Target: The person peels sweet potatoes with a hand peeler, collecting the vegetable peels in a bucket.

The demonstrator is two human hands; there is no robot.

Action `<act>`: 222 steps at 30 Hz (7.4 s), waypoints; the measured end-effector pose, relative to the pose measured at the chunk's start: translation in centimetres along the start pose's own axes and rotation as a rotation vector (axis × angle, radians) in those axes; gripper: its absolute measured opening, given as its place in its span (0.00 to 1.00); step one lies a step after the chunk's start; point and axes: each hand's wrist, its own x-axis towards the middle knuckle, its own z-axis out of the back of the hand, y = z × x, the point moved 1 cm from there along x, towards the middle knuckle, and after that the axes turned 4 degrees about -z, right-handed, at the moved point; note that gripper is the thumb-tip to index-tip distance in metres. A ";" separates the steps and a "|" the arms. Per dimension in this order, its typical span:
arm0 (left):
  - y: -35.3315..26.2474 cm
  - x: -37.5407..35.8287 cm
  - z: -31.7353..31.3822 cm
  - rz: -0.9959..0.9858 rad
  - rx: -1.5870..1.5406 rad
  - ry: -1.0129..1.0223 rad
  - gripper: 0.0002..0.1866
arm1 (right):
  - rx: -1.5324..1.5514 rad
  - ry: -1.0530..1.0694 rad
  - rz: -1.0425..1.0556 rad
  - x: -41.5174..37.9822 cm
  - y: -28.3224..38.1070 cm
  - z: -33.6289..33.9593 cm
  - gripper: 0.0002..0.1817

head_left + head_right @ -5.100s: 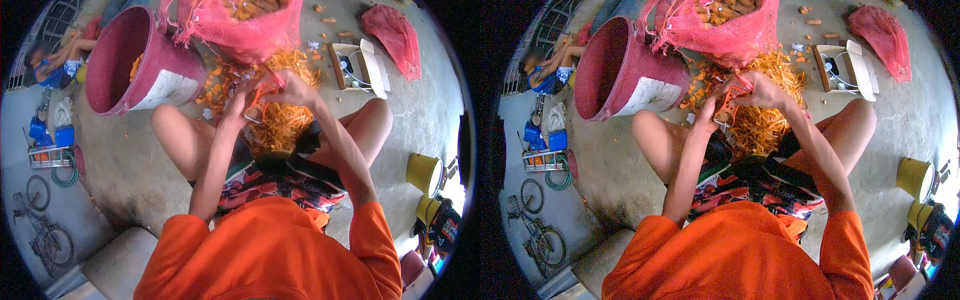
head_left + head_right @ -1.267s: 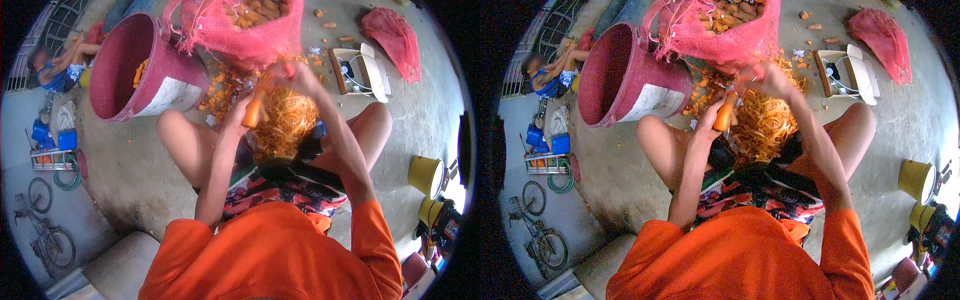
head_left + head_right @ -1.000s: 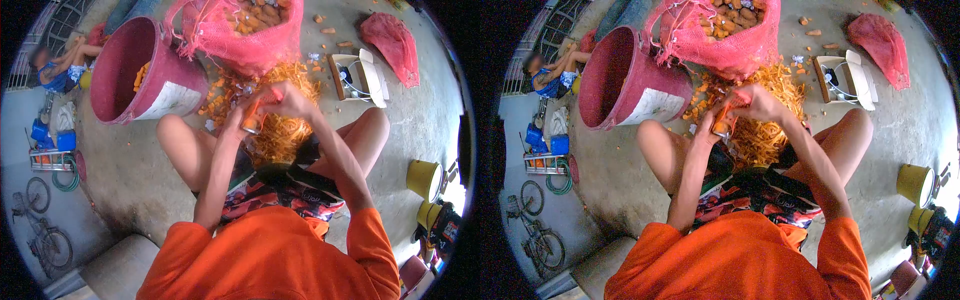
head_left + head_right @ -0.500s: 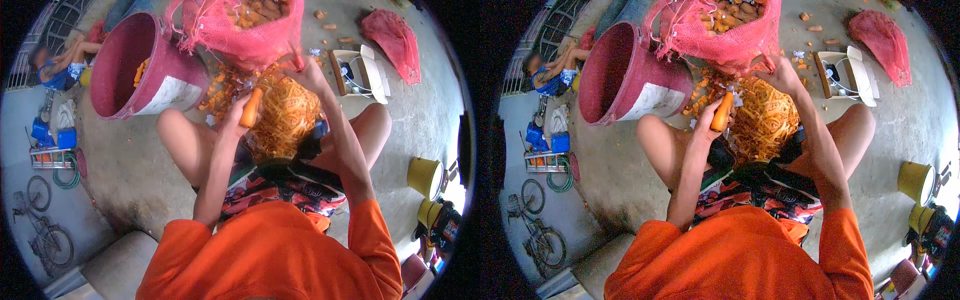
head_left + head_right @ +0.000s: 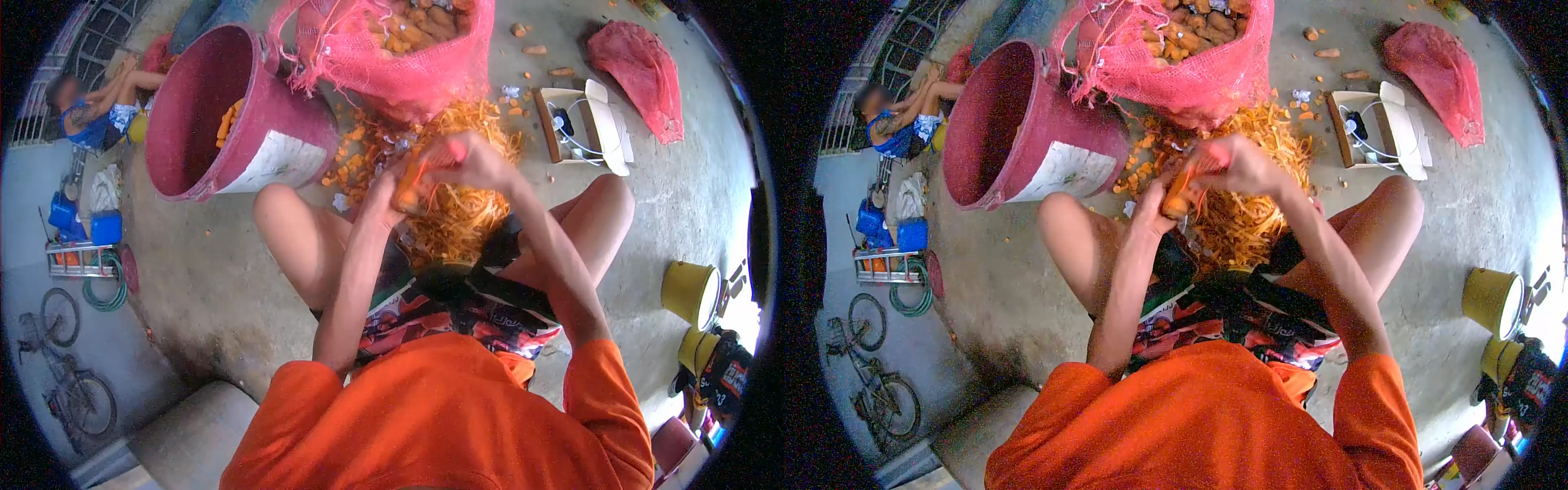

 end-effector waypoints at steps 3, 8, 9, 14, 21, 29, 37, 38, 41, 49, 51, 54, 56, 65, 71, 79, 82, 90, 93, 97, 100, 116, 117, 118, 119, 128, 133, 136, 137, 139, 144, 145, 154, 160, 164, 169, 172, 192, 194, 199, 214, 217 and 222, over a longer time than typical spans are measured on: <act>0.6 -0.1 -0.6 -0.057 -0.007 -0.034 0.15 | -0.048 -0.055 -0.082 0.5 -1.5 0.5 0.14; 0.7 0.0 0.6 -0.017 -0.100 -0.019 0.16 | 0.079 -0.272 -0.249 0.5 -4.7 3.3 0.13; 0.6 0.0 0.7 -0.019 -0.101 -0.016 0.16 | 0.075 -0.272 -0.248 0.2 -3.4 2.3 0.13; 0.9 0.5 1.2 -0.046 -0.068 0.016 0.15 | -0.027 -0.065 -0.079 0.2 -0.5 1.0 0.15; 0.5 -0.1 -1.1 -0.044 -0.028 -0.010 0.16 | -0.052 -0.150 -0.038 0.3 -1.0 1.3 0.16; 0.5 0.5 0.8 -0.006 -0.075 0.046 0.17 | -0.073 -0.210 -0.195 0.8 -4.1 3.5 0.15; 0.9 1.0 2.4 -0.049 -0.037 0.080 0.18 | 0.028 -0.013 0.009 1.1 -2.2 0.1 0.13; 0.8 1.4 3.0 0.001 -0.030 0.118 0.18 | 0.030 -0.072 -0.093 1.0 -2.4 1.0 0.12; 0.5 0.6 1.7 0.046 -0.050 0.144 0.18 | -0.184 -0.248 -0.199 0.9 -4.6 4.1 0.12; 0.7 0.8 1.0 -0.070 -0.081 0.011 0.16 | 0.005 0.061 -0.021 0.4 -1.0 -0.4 0.14; 1.2 0.8 2.0 -0.021 -0.021 -0.036 0.17 | 0.007 -0.101 -0.197 0.8 -2.6 1.2 0.15; 0.6 -0.4 0.5 -0.003 -0.020 -0.035 0.18 | 0.022 -0.209 -0.165 0.9 -5.1 3.4 0.14; 0.4 -0.1 0.6 -0.030 0.042 -0.021 0.19 | 0.129 -0.156 -0.131 0.2 -3.4 1.6 0.15; 0.3 -0.5 0.5 -0.020 0.023 0.049 0.19 | 0.050 -0.252 -0.091 0.7 -5.0 3.4 0.14; 0.3 -0.9 -1.0 -0.129 -0.064 0.044 0.18 | 0.067 0.051 0.153 0.5 1.1 -1.0 0.11; 0.4 -0.7 -0.7 -0.118 -0.004 0.066 0.19 | 0.280 -0.239 -0.091 0.3 -2.3 1.1 0.12; 0.3 -0.3 -0.7 -0.148 0.016 0.102 0.19 | -0.083 0.023 0.214 0.4 2.0 -0.7 0.14; 0.4 0.0 0.9 -0.042 -0.117 0.159 0.19 | 0.218 -0.241 -0.117 0.6 -3.3 2.3 0.12; 0.0 -0.9 -1.5 -0.140 -0.058 0.132 0.19 | 0.046 -0.008 0.151 0.2 1.2 -0.9 0.10; 1.0 -0.5 0.3 -0.153 -0.074 0.127 0.23 | 0.126 -0.116 -0.196 0.4 -0.7 0.5 0.08; 0.6 -0.8 -0.1 -0.029 0.000 0.046 0.21 | 0.062 -0.278 -0.091 0.8 -1.9 2.4 0.08; 0.1 -0.9 -1.6 -0.173 -0.052 0.103 0.18 | 0.102 -0.093 -0.014 0.3 1.3 -0.4 0.14; 0.0 -0.4 -1.1 -0.174 -0.050 0.099 0.18 | -0.051 -0.009 0.100 0.4 1.3 -1.1 0.15; 0.3 0.1 0.0 -0.101 -0.075 0.137 0.18 | 0.009 -0.077 0.102 0.3 0.9 -0.8 0.14; 1.0 0.2 1.1 -0.022 -0.101 0.173 0.17 | 0.028 -0.176 0.037 0.6 -0.4 -0.1 0.13; -0.1 -1.6 -3.1 -0.150 -0.034 0.036 0.19 | -0.198 -0.093 0.257 0.0 1.7 -1.2 0.12; 0.5 -1.1 -0.4 0.018 -0.005 0.125 0.19 | 0.093 -0.234 -0.111 0.5 -2.3 2.5 0.09; -0.1 -1.3 -1.5 -0.009 -0.207 0.097 0.17 | 0.211 -0.318 -0.038 0.9 -1.5 2.1 0.12; 0.0 -1.4 -1.6 -0.012 -0.209 0.098 0.17 | 0.271 -0.129 -0.140 0.0 0.4 1.3 0.12; -0.1 -1.4 -2.3 -0.126 -0.113 0.056 0.16 | 0.008 -0.069 0.212 0.0 2.6 -0.5 0.12; 0.1 -0.8 -0.5 0.102 -0.299 0.141 0.17 | 0.077 -0.358 -0.171 0.7 -3.7 3.2 0.10; 0.2 -0.6 -0.7 0.102 -0.300 0.144 0.17 | 0.124 -0.422 -0.137 0.8 -5.5 4.2 0.11; -0.2 -0.4 1.1 -0.700 1.442 -0.194 0.23 | -0.307 -0.360 -0.117 -0.4 -5.5 5.2 0.13; -3.7 -1.3 0.0 -0.743 0.474 -0.164 0.23 | -0.347 -0.083 -0.124 -0.4 -4.5 2.5 0.11; -2.6 -0.6 0.5 -0.673 0.461 -0.230 0.25 | -0.302 -0.032 -0.054 0.7 -1.8 0.1 0.11; -1.5 -0.2 -0.6 -0.851 0.479 -0.171 0.16 | -0.341 0.010 0.019 0.8 -2.0 -1.8 0.19; -1.6 -0.2 -0.2 -0.830 0.439 -0.132 0.15 | -0.357 0.012 0.015 0.8 -1.9 -2.2 0.17; -2.5 -2.4 0.0 -0.738 0.591 0.201 0.22 | -0.670 0.026 -0.555 -0.3 -10.7 1.7 0.20; -3.1 -2.5 -1.3 -0.626 0.725 0.212 0.25 | -0.323 -0.113 -0.439 0.2 -6.2 2.5 0.25; 0.4 -1.3 -1.3 -0.481 0.736 0.253 0.23 | 0.083 -0.431 -0.583 0.5 -2.9 2.1 0.33; -1.1 -0.6 -1.2 -0.309 -0.202 0.107 0.19 | 0.225 -0.185 -0.397 -0.1 2.4 -1.8 0.20; -1.7 -1.0 -1.3 -0.343 -0.181 0.070 0.19 | 0.189 -0.023 -0.276 -0.7 1.2 -3.5 0.21; -1.6 -1.2 -2.3 -0.406 -0.103 -0.254 0.21 | -0.134 0.005 -0.214 -0.6 3.3 -5.8 0.30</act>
